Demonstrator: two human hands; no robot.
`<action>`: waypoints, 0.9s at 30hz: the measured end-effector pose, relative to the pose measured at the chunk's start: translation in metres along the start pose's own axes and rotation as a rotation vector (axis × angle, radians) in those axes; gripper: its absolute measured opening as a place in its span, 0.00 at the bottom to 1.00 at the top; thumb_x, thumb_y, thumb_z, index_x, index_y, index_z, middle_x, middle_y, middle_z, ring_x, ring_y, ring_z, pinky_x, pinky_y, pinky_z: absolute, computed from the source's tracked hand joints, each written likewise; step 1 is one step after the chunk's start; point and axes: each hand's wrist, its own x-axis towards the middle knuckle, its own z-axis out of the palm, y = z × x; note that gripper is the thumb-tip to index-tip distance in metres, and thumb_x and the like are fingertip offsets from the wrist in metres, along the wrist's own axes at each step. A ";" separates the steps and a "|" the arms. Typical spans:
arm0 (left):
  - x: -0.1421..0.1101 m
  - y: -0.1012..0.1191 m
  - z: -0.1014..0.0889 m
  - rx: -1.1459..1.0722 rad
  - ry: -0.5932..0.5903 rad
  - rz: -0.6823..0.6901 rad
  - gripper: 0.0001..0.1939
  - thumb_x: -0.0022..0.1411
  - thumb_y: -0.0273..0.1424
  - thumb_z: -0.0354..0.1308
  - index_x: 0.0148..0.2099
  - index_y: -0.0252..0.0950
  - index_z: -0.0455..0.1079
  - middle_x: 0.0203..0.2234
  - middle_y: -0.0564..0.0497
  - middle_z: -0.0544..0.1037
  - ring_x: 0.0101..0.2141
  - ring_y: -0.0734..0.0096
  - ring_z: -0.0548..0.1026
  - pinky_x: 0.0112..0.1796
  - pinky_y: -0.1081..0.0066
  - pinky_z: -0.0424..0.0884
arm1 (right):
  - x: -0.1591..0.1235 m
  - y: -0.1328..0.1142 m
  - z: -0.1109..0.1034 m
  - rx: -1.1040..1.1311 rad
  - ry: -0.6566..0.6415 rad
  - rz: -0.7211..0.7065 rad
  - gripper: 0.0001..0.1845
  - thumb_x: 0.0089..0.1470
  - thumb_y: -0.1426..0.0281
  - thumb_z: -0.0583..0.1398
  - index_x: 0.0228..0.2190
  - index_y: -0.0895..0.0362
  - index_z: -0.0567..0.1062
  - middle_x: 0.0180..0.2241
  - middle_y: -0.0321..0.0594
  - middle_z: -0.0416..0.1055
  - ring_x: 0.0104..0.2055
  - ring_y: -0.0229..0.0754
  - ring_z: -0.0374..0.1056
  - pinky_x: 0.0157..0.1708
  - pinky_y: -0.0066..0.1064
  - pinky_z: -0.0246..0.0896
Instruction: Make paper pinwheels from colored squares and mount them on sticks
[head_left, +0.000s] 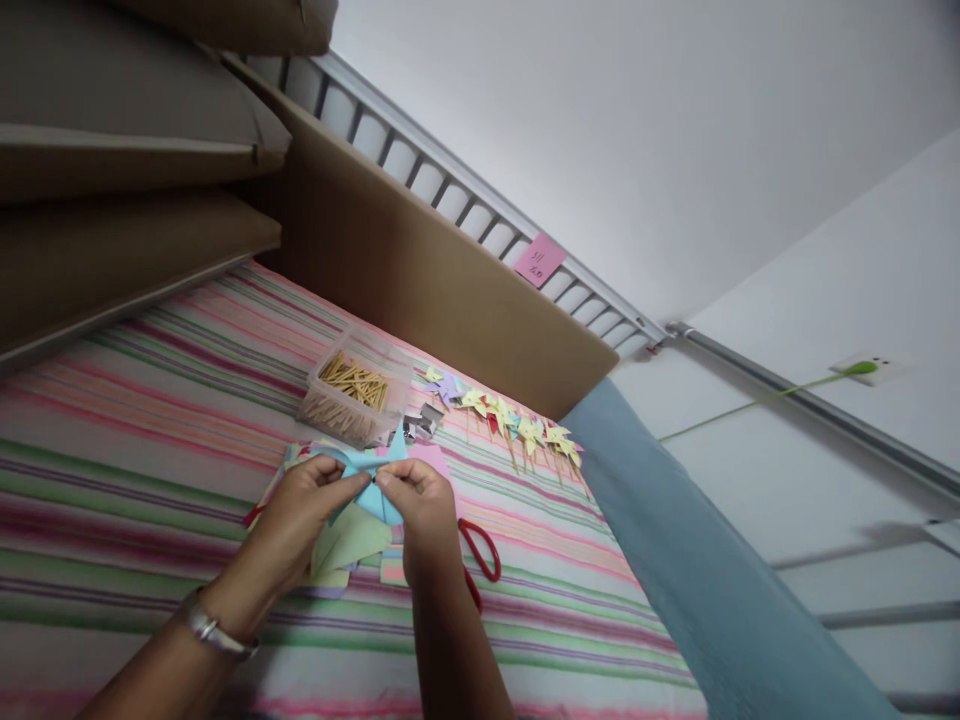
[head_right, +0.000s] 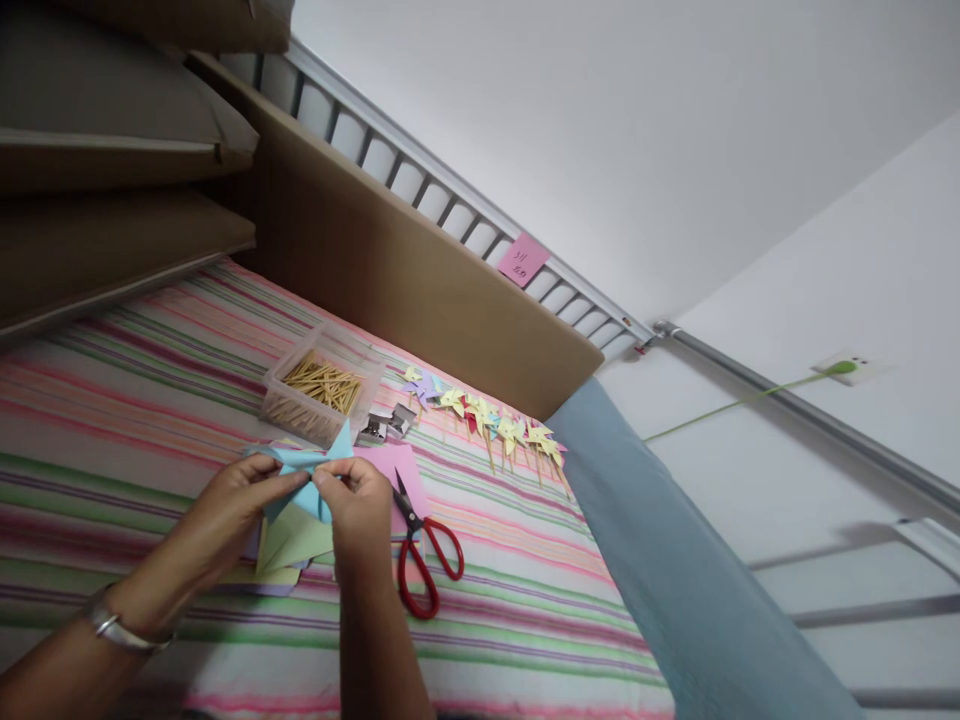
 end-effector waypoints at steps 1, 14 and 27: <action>0.000 0.000 -0.001 -0.014 -0.012 -0.005 0.11 0.41 0.34 0.67 0.24 0.35 0.70 0.17 0.57 0.74 0.20 0.73 0.70 0.24 0.74 0.64 | 0.001 0.000 0.000 -0.001 0.004 -0.003 0.08 0.33 0.68 0.66 0.19 0.58 0.75 0.16 0.32 0.68 0.20 0.33 0.57 0.21 0.26 0.52; 0.002 0.003 -0.003 0.016 -0.114 0.022 0.12 0.41 0.34 0.69 0.31 0.36 0.76 0.23 0.53 0.78 0.26 0.69 0.73 0.28 0.73 0.66 | -0.001 -0.003 -0.002 0.013 -0.013 -0.006 0.07 0.32 0.69 0.66 0.18 0.58 0.74 0.17 0.33 0.69 0.20 0.34 0.59 0.22 0.26 0.54; 0.002 0.001 -0.004 -0.012 -0.109 0.003 0.12 0.42 0.34 0.70 0.32 0.37 0.77 0.22 0.54 0.77 0.25 0.72 0.72 0.28 0.74 0.66 | 0.001 -0.002 -0.003 0.007 -0.047 0.011 0.07 0.33 0.69 0.66 0.19 0.58 0.75 0.16 0.31 0.68 0.19 0.33 0.57 0.21 0.25 0.52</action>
